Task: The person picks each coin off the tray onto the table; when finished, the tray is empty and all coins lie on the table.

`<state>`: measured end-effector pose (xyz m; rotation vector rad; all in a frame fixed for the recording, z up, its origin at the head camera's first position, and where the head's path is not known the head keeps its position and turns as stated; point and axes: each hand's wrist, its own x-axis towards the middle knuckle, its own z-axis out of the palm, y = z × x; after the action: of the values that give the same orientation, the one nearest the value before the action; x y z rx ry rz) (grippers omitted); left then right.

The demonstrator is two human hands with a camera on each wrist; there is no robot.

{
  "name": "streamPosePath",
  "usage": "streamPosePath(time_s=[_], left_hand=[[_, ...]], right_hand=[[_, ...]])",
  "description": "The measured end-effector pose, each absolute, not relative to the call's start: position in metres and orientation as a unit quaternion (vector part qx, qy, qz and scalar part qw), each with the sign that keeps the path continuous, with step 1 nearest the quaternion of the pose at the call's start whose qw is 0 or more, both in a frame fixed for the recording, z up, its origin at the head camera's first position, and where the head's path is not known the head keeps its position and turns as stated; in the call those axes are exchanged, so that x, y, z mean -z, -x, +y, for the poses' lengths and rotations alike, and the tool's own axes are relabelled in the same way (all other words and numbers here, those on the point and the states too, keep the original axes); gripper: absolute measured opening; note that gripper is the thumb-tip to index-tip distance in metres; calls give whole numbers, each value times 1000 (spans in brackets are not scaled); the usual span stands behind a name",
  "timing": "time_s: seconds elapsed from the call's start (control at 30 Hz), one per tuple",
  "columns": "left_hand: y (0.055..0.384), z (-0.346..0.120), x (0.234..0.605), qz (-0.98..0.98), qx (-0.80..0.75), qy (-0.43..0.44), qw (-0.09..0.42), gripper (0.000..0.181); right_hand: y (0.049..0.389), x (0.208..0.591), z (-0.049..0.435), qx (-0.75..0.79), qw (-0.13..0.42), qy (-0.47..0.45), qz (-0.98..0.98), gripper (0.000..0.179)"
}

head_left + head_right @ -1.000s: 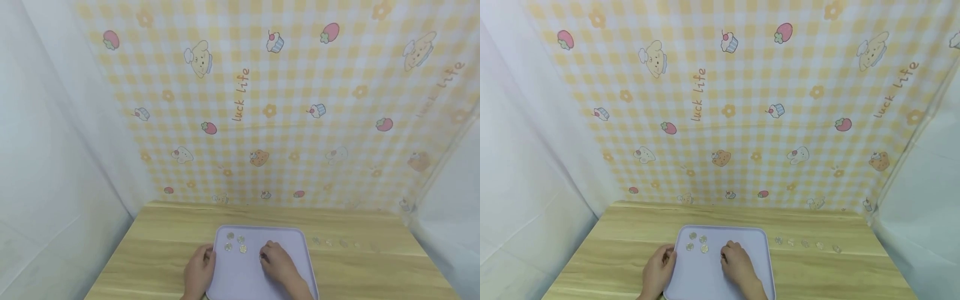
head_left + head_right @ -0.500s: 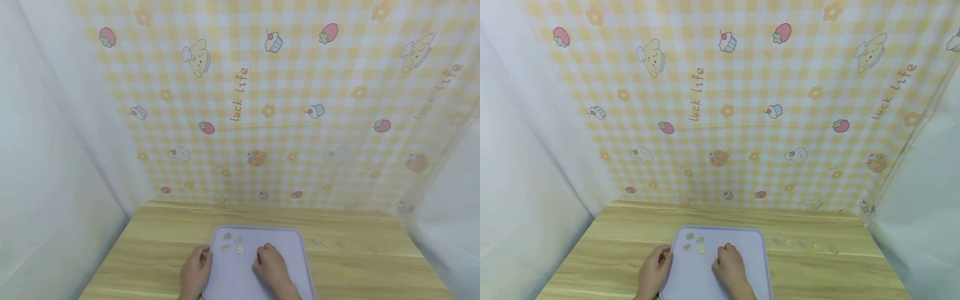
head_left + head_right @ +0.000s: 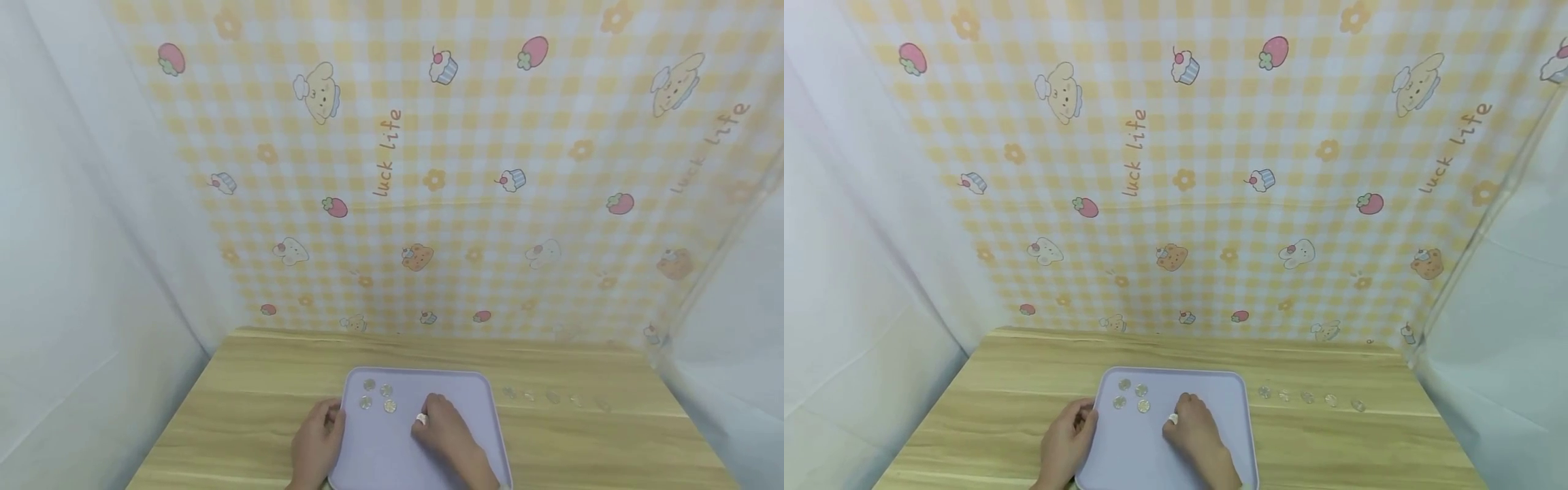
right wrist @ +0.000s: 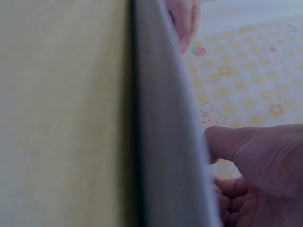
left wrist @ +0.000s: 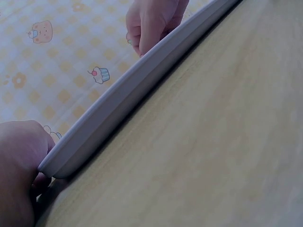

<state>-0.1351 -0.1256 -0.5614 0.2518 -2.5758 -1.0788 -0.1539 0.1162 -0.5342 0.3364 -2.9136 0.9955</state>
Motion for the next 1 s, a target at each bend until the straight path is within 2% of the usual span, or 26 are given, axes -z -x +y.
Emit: streamPosePath(time_s=[0.17, 0.37, 0.47, 0.67, 1.0], left_hand=[[134, -125, 562, -906, 379, -90, 163, 20], [132, -125, 560, -906, 382, -97, 154, 21], [132, -125, 560, -906, 383, -98, 151, 21], [132, -125, 558, -906, 383, -96, 152, 21], [133, -125, 557, -904, 385, -87, 165, 21]], right_hand=[[151, 531, 118, -345, 4, -113, -932, 16], [148, 531, 119, -333, 4, -136, -933, 8], [150, 531, 122, -335, -13, -143, -931, 6], [154, 526, 132, -361, -75, -157, -916, 18], [154, 517, 135, -371, -93, -191, -904, 26]])
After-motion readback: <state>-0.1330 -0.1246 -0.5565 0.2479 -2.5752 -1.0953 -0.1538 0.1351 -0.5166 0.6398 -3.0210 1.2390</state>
